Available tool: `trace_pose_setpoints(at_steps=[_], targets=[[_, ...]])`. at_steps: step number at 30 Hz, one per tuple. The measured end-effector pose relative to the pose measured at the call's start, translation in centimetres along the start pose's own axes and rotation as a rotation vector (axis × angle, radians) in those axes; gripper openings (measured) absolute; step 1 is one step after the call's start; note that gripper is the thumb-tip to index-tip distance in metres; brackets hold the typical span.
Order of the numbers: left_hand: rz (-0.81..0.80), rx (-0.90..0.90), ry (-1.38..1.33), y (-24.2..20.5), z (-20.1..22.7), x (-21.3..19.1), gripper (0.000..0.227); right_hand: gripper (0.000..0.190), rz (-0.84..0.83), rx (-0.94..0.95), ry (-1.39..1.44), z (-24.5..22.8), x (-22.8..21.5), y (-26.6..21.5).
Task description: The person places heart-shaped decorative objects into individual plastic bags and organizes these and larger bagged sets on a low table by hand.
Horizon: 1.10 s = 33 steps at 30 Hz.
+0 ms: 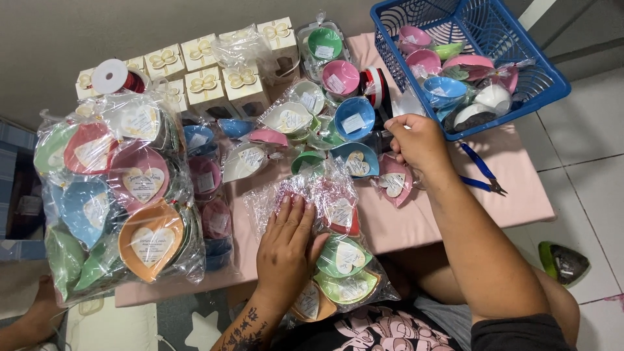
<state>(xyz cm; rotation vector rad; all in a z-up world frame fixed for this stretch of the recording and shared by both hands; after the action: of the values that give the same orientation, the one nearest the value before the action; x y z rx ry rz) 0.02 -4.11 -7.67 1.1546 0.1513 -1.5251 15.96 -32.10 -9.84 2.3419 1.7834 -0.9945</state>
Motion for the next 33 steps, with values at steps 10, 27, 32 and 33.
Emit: trace_pose_setpoints(at_steps=[10,27,32,33], targets=[[0.012,0.005,-0.008,0.2,0.2,-0.2,0.063,0.014,-0.001,0.004,0.081,-0.6,-1.4,-3.6],[0.029,0.006,-0.013,0.4,0.6,-0.6,0.061,0.006,0.014,0.067,0.166,3.4,0.0,-2.7],[0.035,0.009,-0.016,0.5,0.7,-0.7,0.059,0.005,0.013,0.07,0.188,4.0,0.4,-1.7],[0.039,0.014,-0.016,0.5,0.8,-0.8,0.058,0.006,0.014,0.073,0.175,3.8,0.4,-1.7]])
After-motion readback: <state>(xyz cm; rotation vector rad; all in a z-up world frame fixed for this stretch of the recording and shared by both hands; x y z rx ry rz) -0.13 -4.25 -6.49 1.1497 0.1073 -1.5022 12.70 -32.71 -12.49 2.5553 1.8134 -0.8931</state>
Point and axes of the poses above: each hand's wrist, its own y-axis towards the middle knuckle, its own x-axis out of the palm, z = x × y, the point moved 8 cm from there along y, towards the middle knuckle, and after that the axes turned 15 degrees about -y, right-handed, at the moved point
